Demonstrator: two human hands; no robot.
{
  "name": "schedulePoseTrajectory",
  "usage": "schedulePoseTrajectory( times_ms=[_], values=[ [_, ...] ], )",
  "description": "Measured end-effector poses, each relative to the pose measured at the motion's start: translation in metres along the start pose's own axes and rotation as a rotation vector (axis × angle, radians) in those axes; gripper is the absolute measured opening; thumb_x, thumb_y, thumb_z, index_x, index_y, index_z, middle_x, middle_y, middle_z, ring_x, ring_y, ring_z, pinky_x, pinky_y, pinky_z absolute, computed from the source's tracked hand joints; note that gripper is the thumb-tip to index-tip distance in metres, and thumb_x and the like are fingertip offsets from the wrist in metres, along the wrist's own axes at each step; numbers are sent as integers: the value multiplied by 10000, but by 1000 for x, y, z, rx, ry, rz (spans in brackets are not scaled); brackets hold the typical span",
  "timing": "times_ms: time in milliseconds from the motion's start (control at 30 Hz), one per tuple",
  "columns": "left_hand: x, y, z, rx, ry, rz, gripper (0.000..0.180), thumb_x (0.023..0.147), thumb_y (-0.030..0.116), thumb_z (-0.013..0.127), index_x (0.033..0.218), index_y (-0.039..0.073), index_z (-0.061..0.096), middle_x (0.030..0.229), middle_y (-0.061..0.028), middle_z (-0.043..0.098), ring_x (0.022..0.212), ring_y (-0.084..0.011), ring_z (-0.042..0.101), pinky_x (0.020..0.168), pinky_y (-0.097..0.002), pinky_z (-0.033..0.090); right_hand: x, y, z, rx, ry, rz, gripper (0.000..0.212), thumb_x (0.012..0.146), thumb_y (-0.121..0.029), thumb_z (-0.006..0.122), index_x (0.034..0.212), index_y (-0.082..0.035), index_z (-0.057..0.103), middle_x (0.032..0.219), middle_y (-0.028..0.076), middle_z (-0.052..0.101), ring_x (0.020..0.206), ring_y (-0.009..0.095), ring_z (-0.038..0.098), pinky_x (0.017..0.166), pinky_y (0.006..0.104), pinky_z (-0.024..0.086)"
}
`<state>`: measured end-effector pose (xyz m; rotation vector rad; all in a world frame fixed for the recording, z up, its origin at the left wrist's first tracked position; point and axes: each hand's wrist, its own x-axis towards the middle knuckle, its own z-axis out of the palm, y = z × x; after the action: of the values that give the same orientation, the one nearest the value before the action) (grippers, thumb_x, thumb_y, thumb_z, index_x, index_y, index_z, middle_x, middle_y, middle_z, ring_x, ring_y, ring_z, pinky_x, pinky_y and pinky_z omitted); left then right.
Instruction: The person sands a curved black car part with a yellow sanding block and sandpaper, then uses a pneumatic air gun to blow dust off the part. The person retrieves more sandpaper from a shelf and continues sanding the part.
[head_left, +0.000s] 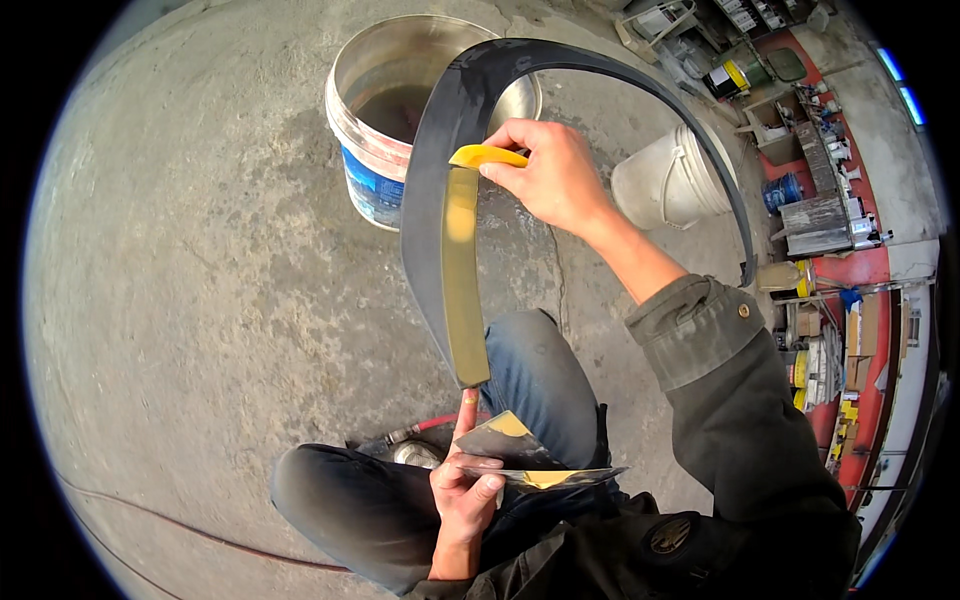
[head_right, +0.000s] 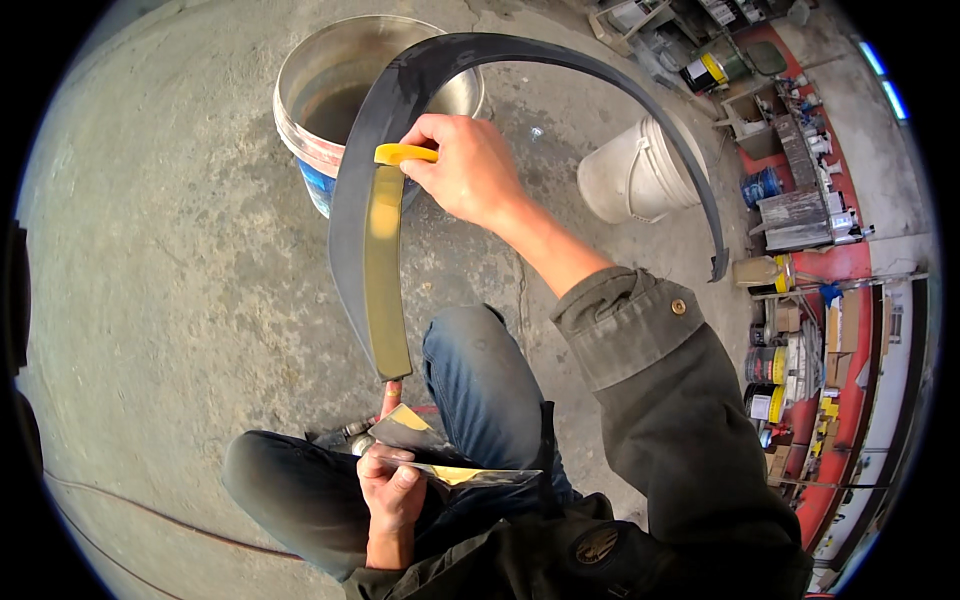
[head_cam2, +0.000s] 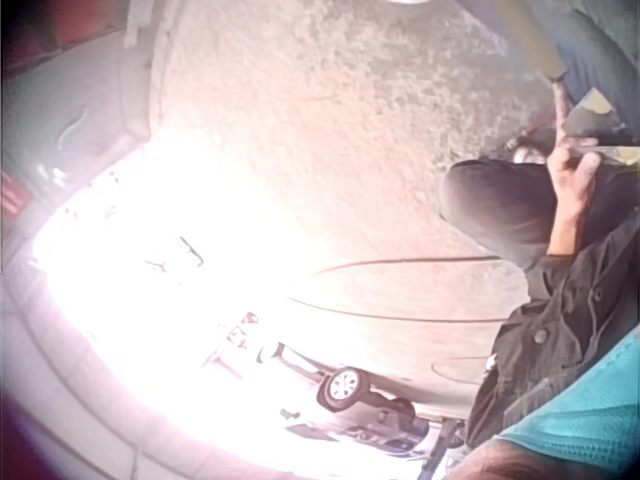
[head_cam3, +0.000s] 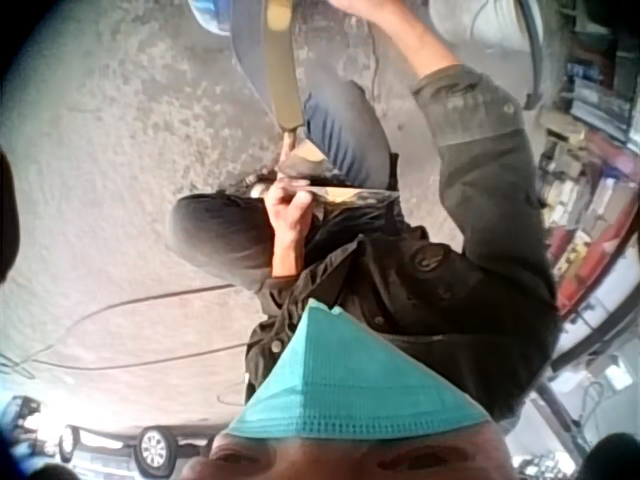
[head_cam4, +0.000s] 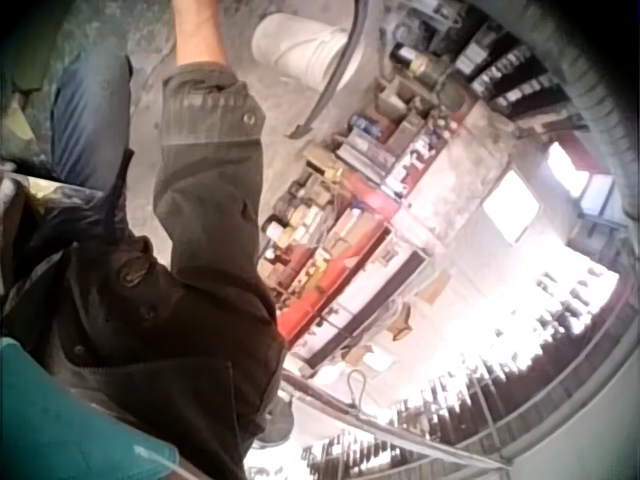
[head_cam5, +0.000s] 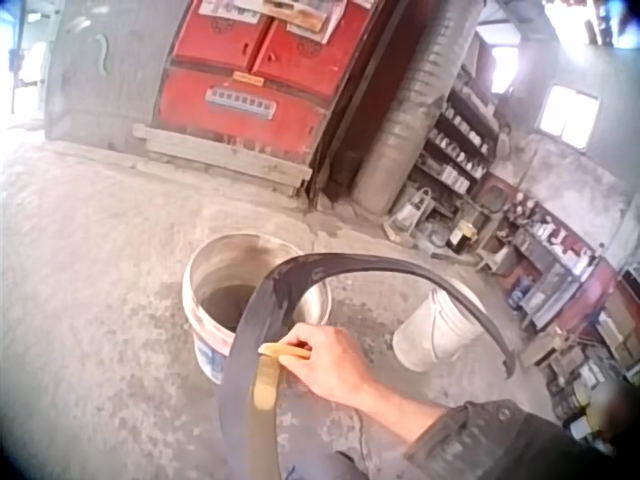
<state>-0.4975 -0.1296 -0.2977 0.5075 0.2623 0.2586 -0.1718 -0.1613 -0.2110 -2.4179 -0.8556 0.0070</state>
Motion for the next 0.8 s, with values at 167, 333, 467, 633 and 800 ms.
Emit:
schedulePoseTrajectory(
  times_ms=[167,333,467,633,800],
  values=[
    [2,2,3,-51,-2,2,158,754,54,762,848,-25,662,1506,-323,163,1290,-321,445,1010,-414,412,-1,0,6,30,-31,10,133,763,-140,694,870,-62,695,781,104,694,704,261,672,643,357,515],
    [1,3,4,8,-34,2,187,772,100,752,887,16,631,1537,-285,126,1090,-221,530,916,-350,406,-13,-13,6,28,-94,-1,120,766,-136,691,863,-66,694,781,104,695,714,274,672,649,364,517],
    [0,2,2,-73,-21,-24,143,758,46,758,852,-13,667,1513,-319,138,1244,-312,495,979,-418,439,-33,-25,3,44,-132,5,116,756,-136,700,849,-67,689,782,107,691,720,283,668,649,369,519],
    [2,1,-2,-79,-59,-16,142,759,51,758,854,-7,669,1511,-327,126,1256,-314,485,978,-417,439,-63,-33,7,57,-146,-46,147,741,-40,728,883,-46,695,823,98,672,716,224,658,637,313,517],
    [2,0,-3,-79,-37,-33,148,756,56,761,843,-16,665,1508,-333,127,1241,-308,499,966,-402,454,-95,-42,6,69,-183,-94,176,702,19,730,860,-47,691,824,69,685,731,212,653,618,315,537]
  ],
)
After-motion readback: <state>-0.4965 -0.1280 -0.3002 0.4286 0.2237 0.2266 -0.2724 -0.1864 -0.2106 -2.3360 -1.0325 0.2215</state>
